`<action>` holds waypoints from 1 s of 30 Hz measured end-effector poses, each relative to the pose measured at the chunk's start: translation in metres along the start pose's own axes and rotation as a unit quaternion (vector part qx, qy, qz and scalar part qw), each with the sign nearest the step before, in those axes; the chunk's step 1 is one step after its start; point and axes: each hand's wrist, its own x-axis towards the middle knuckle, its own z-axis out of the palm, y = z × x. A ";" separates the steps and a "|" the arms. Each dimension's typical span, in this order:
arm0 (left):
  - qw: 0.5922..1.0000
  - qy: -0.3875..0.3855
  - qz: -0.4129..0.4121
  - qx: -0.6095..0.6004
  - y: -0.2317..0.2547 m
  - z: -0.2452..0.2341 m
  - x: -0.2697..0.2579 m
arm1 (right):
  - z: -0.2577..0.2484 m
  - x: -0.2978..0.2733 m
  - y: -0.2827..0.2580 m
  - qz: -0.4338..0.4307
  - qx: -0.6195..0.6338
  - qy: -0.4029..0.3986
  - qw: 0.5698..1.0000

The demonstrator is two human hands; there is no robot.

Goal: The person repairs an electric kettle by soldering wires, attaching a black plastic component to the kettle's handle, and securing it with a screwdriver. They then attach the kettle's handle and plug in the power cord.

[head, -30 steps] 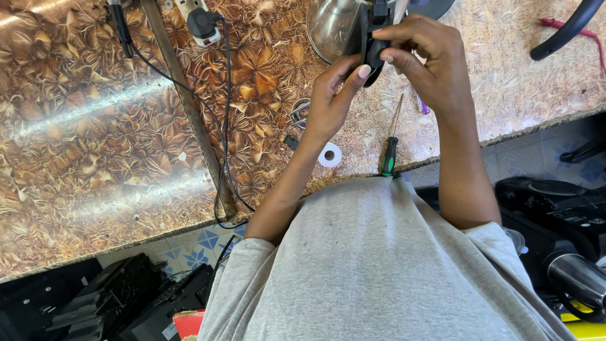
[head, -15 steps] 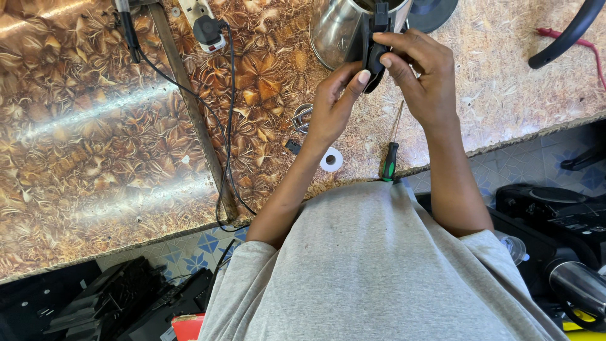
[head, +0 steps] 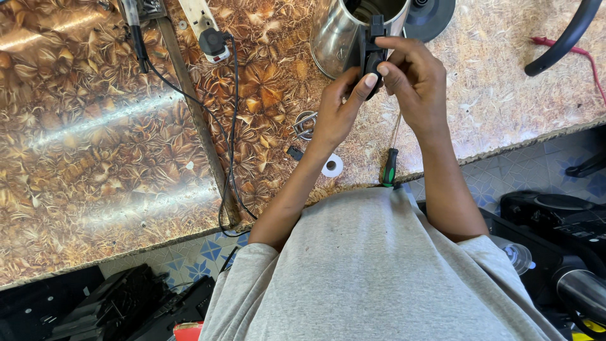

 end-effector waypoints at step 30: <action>0.971 0.158 0.180 0.019 -0.013 0.011 -0.009 | 0.035 -0.036 0.023 0.129 0.421 0.189 0.878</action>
